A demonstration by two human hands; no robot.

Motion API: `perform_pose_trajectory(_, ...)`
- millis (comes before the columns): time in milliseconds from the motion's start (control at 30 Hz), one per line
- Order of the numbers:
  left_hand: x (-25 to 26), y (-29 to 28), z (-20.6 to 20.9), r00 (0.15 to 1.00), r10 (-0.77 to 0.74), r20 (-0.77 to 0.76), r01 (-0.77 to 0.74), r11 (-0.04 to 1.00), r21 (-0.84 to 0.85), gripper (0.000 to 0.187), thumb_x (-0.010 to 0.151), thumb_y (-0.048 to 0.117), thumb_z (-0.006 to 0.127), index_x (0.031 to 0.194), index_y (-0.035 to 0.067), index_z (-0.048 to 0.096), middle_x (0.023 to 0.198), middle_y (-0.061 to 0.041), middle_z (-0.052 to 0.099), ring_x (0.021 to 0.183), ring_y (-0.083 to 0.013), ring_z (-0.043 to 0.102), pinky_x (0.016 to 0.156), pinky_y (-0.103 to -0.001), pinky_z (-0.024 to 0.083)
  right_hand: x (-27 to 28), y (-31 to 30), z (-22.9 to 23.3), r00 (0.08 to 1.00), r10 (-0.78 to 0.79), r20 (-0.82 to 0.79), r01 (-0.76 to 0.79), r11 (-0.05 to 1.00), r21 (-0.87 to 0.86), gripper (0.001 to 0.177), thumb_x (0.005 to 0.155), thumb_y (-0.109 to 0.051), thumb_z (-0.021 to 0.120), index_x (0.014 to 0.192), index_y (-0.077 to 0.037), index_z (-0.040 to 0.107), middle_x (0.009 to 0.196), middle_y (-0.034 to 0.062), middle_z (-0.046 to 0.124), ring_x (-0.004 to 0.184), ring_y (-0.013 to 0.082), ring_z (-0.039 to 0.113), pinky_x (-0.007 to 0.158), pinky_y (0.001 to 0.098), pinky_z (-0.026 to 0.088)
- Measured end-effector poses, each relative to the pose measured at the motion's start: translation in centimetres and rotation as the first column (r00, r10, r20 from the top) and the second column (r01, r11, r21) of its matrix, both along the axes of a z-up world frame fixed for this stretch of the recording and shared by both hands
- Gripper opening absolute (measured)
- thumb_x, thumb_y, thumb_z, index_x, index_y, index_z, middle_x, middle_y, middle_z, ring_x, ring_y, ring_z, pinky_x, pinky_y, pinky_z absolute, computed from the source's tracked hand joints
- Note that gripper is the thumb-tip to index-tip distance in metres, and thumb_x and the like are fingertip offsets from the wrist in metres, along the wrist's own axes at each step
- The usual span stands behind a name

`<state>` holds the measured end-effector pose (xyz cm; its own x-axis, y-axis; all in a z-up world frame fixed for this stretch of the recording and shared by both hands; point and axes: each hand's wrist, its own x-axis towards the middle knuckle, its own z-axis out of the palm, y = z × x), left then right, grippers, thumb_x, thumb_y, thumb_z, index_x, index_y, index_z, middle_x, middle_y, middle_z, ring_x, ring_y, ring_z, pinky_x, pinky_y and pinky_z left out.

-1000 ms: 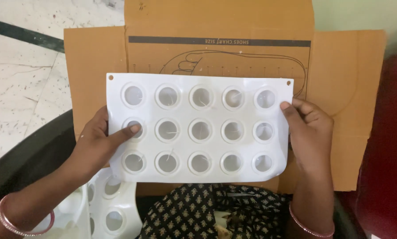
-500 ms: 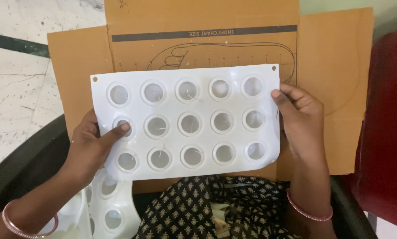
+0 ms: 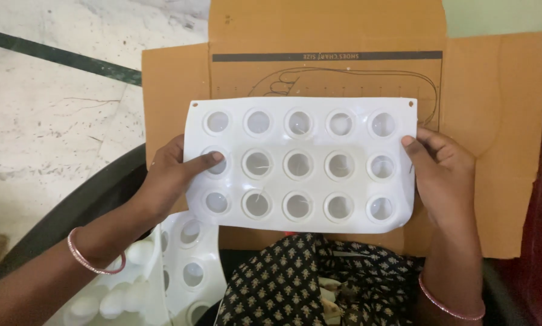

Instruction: Preparing and inserting wicks into silicone candle molds using a needle and scissors.

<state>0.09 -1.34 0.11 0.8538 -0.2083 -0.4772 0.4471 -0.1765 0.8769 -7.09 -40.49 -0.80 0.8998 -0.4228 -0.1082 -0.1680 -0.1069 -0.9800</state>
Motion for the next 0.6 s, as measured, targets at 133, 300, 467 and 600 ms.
perform_pose_trajectory(133, -0.2, -0.9, 1.8, 0.989, -0.020, 0.144, 0.018, 1.000, 0.015, 0.052, 0.087, 0.015, 0.071, 0.134, 0.005, 0.052, 0.123, -0.009, 0.071, 0.109, -0.0155, 0.070, 0.091, -0.032, 0.058, -0.2, 0.2, 0.0, 0.998, -0.028, 0.056, 0.032, 0.997, -0.071, 0.020, 0.102, -0.002, 0.067, 0.120, 0.006, 0.071, 0.102, 0.0073, 0.073, 0.082, 0.0068, 0.065, 0.074, 0.0191, 0.054)
perform_pose_trajectory(300, -0.7, -1.8, 3.2, 0.908, -0.082, 0.411, 0.103, 0.994, -0.029, 0.055, 0.095, 0.005, 0.064, 0.144, 0.006, 0.039, 0.131, -0.011, 0.063, 0.122, -0.0135, 0.060, 0.100, -0.031, 0.052, -0.3, 0.9, 1.4, 0.986, -0.126, 0.108, 0.114, 0.988, 0.103, 0.018, 0.100, 0.000, 0.066, 0.116, 0.004, 0.071, 0.101, 0.0076, 0.074, 0.083, 0.0089, 0.068, 0.075, 0.0210, 0.057)
perform_pose_trajectory(467, 0.0, -2.0, 5.4, 0.795, -0.095, 0.600, 0.070, 0.995, 0.065, 0.037, 0.100, 0.003, 0.061, 0.132, 0.003, 0.043, 0.122, -0.013, 0.064, 0.116, -0.0147, 0.062, 0.095, -0.031, 0.054, -0.9, 0.8, 1.5, 0.965, -0.149, 0.217, 0.130, 0.987, 0.099, 0.019, 0.101, 0.000, 0.067, 0.120, 0.005, 0.069, 0.109, 0.0102, 0.074, 0.092, 0.0106, 0.068, 0.084, 0.0228, 0.056)
perform_pose_trajectory(600, 0.4, -2.3, 11.2, 0.765, -0.185, 0.617, 0.019, 0.964, 0.266, 0.038, 0.099, 0.004, 0.058, 0.134, 0.006, 0.042, 0.112, -0.010, 0.068, 0.097, -0.0154, 0.069, 0.077, -0.031, 0.055, -0.4, 0.5, 0.8, 0.982, -0.079, 0.173, 0.079, 0.997, 0.011, 0.027, 0.102, -0.005, 0.065, 0.127, 0.003, 0.068, 0.114, 0.0114, 0.073, 0.097, 0.0117, 0.067, 0.087, 0.0262, 0.054)
